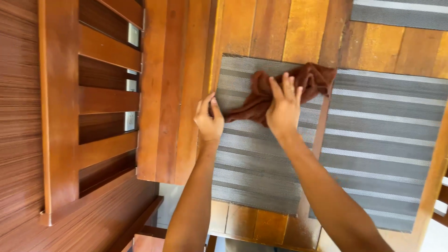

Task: Wiping down and collecting placemats from dining tables in a restaurant.

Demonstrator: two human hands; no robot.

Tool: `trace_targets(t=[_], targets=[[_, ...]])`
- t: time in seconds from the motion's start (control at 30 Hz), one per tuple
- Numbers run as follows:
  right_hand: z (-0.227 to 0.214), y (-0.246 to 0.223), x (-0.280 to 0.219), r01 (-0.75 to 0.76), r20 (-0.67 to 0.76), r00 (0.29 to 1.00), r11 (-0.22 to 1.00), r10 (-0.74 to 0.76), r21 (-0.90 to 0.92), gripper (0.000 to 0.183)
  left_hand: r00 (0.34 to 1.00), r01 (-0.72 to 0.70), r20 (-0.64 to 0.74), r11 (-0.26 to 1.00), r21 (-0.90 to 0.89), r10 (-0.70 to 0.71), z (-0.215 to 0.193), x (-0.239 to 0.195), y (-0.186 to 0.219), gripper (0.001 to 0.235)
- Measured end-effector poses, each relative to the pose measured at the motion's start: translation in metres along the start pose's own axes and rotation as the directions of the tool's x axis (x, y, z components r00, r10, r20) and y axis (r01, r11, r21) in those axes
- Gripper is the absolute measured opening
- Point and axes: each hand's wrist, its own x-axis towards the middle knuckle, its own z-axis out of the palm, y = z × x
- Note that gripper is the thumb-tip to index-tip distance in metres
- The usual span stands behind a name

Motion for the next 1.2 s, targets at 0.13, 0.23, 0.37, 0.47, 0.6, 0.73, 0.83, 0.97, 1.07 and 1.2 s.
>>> trace_targets(t=[0.13, 0.23, 0.37, 0.47, 0.6, 0.73, 0.83, 0.97, 1.07, 1.2], targets=[[-0.001, -0.048, -0.010, 0.225, 0.106, 0.967, 0.971, -0.234, 0.085, 0.055, 0.939, -0.340, -0.043, 0.939, 0.049, 0.342, 0.007, -0.005, -0.011, 0.023], [0.002, -0.050, 0.015, 0.285, 0.183, 0.936, 0.953, -0.299, 0.102, 0.051, 0.961, -0.277, 0.015, 0.960, 0.039, 0.276, 0.011, -0.010, -0.015, 0.039], [0.036, -0.026, 0.045, 0.014, -0.009, 1.000, 0.997, -0.015, -0.077, 0.059, 0.966, -0.258, -0.023, 0.966, 0.023, 0.258, 0.017, -0.012, -0.005, 0.018], [0.037, -0.045, 0.035, 0.109, 0.015, 0.994, 0.994, -0.109, -0.027, 0.059, 0.971, -0.236, -0.027, 0.972, 0.022, 0.237, 0.015, -0.011, 0.000, 0.017], [-0.008, -0.091, 0.049, 0.218, 0.309, 0.932, 0.974, -0.191, -0.056, 0.062, 0.955, -0.296, 0.015, 0.950, 0.094, 0.296, 0.017, -0.013, -0.008, 0.020], [0.022, -0.063, 0.086, 0.164, 0.195, 0.969, 0.984, -0.149, -0.063, 0.052, 0.949, -0.311, -0.003, 0.932, 0.185, 0.317, 0.021, -0.011, -0.008, 0.025], [0.040, -0.047, 0.092, 0.130, 0.024, 0.991, 0.990, -0.129, -0.046, 0.047, 0.935, -0.343, -0.001, 0.909, 0.236, 0.353, 0.021, -0.015, -0.013, 0.021], [0.028, -0.051, 0.045, 0.270, -0.093, 0.960, 0.962, -0.265, 0.050, 0.044, 0.936, -0.348, 0.053, 0.891, 0.291, 0.348, 0.026, -0.013, -0.018, 0.025], [0.013, -0.054, 0.023, 0.387, -0.009, 0.921, 0.917, -0.388, 0.098, 0.047, 0.931, -0.362, 0.074, 0.869, 0.337, 0.359, 0.027, -0.015, -0.024, 0.031], [0.000, -0.004, 0.052, 0.340, 0.013, 0.940, 0.940, -0.340, 0.018, 0.045, 0.925, -0.378, 0.086, 0.887, 0.265, 0.369, 0.028, -0.015, -0.023, 0.026]])
